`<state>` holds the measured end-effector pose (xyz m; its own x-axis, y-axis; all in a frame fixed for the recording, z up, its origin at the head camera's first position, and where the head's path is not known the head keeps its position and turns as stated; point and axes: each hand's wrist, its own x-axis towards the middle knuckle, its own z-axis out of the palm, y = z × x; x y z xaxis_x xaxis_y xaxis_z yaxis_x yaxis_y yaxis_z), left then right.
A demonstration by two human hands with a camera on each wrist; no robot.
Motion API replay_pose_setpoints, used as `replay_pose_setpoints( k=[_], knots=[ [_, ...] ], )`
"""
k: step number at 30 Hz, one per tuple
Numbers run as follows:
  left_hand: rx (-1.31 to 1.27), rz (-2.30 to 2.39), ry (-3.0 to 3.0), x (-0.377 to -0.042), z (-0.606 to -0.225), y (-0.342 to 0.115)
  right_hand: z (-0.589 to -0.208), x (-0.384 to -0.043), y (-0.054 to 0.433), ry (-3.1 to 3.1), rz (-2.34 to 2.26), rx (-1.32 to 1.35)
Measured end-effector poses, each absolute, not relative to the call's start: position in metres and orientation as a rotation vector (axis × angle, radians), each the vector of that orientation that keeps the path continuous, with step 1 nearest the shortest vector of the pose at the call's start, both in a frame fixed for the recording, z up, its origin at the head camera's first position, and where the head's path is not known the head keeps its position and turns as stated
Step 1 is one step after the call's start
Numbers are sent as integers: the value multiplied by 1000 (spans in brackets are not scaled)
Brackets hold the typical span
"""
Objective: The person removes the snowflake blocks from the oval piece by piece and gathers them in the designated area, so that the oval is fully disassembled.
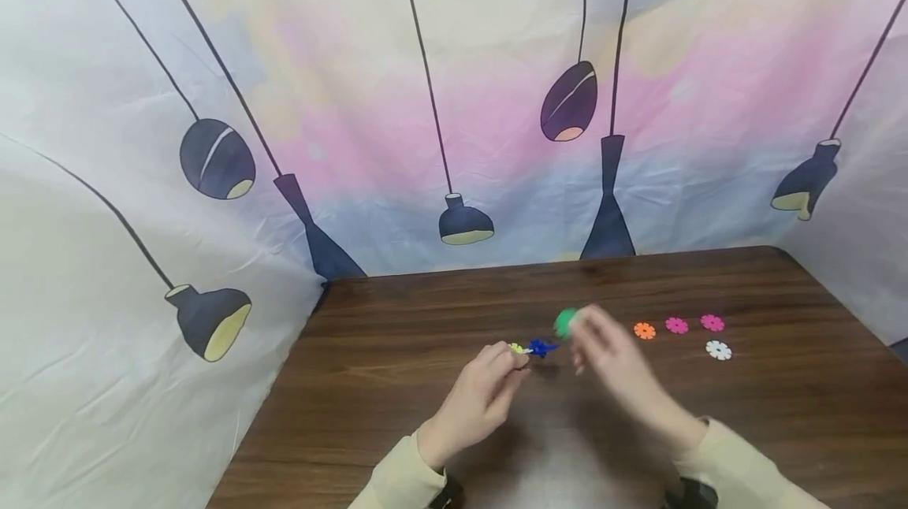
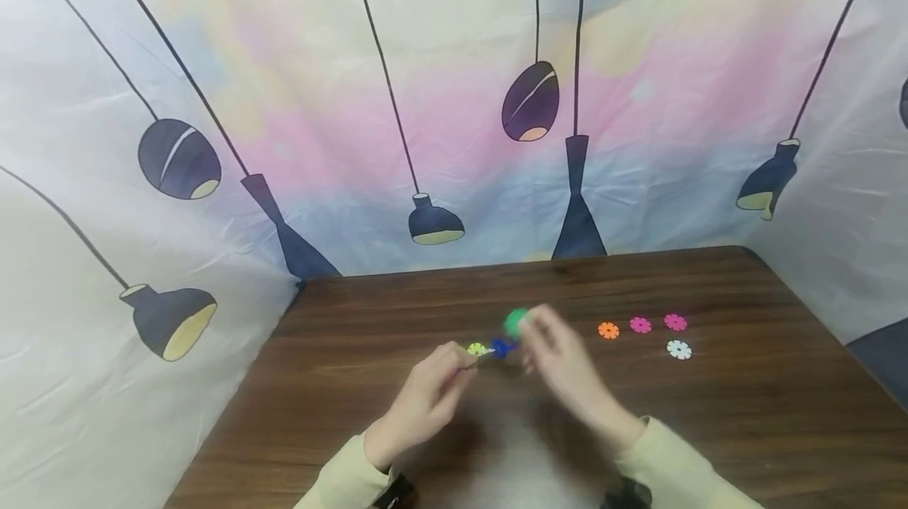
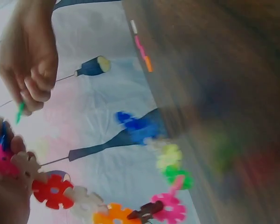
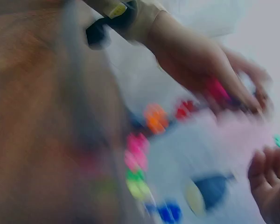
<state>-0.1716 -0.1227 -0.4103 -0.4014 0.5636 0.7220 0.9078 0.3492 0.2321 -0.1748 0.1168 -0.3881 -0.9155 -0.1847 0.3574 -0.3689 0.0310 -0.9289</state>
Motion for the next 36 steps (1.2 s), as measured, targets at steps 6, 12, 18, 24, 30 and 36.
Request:
replay_pose_setpoints(
  k=[6,12,18,24,30,36],
  knots=[
    [-1209,-862,-2030,-170,-419,-133,-361,-190,166,-1808,2110,345],
    [-1207,-822,-2047,-174,-423,-132,-356,-195,202,-2085,1706,274],
    [-1193,-796,-2052,-176,-426,-130,-367,-201,245,-2448,1275,168],
    [-1232,-825,-2081,-176,-427,-127,-387,-206,269,-2745,1139,173],
    [-1234,-823,-2094,-177,-428,-127,-408,-218,271,-2874,1189,236],
    [-1247,-839,-2120,-178,-431,-125,-430,-228,277,-3031,1145,222]
  ],
)
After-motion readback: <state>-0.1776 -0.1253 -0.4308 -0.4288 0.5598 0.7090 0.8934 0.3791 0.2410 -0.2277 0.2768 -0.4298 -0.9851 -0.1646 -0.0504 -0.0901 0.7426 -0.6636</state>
